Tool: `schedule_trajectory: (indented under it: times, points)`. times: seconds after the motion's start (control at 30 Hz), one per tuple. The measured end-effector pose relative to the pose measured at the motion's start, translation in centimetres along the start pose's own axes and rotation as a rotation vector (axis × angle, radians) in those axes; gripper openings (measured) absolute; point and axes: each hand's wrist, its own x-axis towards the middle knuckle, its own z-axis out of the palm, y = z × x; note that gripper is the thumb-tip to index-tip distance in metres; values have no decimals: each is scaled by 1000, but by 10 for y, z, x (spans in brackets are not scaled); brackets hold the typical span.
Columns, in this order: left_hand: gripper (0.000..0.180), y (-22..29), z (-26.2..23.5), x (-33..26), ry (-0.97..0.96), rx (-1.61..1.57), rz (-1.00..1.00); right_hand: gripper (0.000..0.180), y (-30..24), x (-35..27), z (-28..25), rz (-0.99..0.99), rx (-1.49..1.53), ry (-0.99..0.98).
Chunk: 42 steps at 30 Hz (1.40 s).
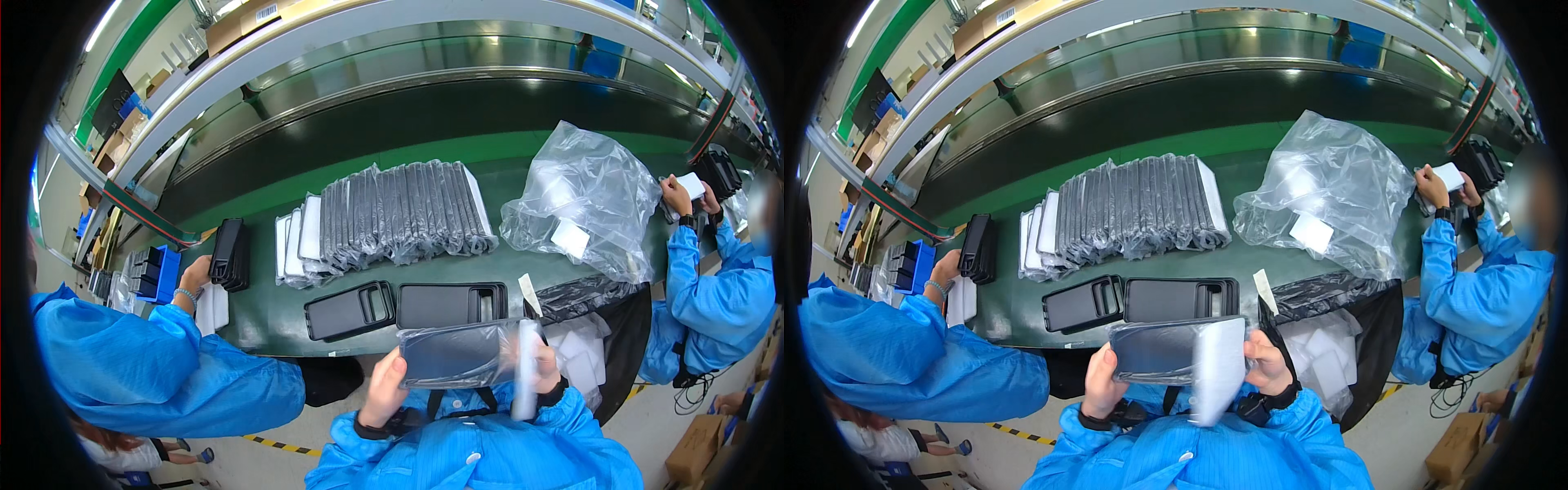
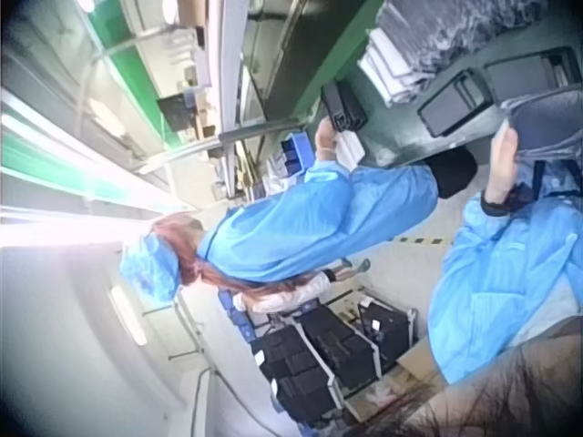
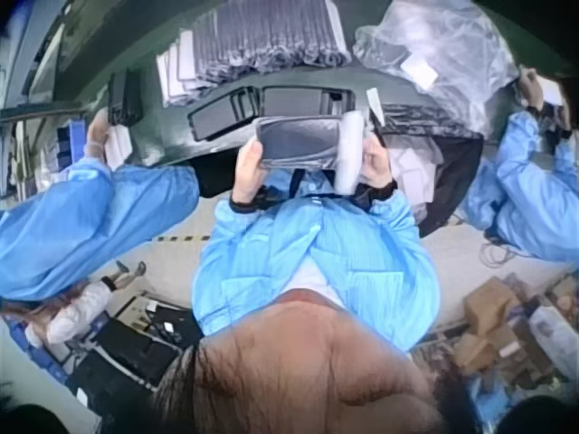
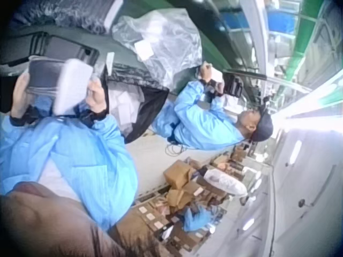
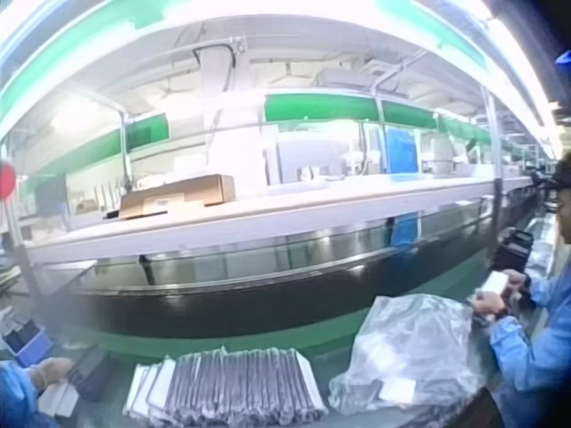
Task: Removing phone cases from protective film and checking them on an assembly line.
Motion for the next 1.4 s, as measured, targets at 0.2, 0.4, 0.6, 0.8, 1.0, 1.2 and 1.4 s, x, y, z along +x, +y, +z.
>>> schedule_trajectory:
  times: [0.2,0.4,0.6,0.8,1.0,1.2,1.4]
  points:
    - [7,3,-28,-2,-126,-69,-110,26,-13,9,29,15,-936,315]
    - [9,-4,-14,-5,175,-156,-106,22,-6,11,46,-69,-1198,417]
    - [34,0,-1,-2,241,-4,243,25,-2,6,39,-104,-1130,567]
    - [17,8,-7,-14,272,385,257,19,-12,-14,18,-164,-1303,382]
    - [34,20,-18,-5,416,56,477,27,-87,-89,10,-797,-1005,707]
    - [38,-41,61,26,-408,157,-43,22,-139,-224,44,-1327,-654,442]
    - [49,-182,189,82,-737,512,190,20,-93,-272,53,-1502,-597,848]
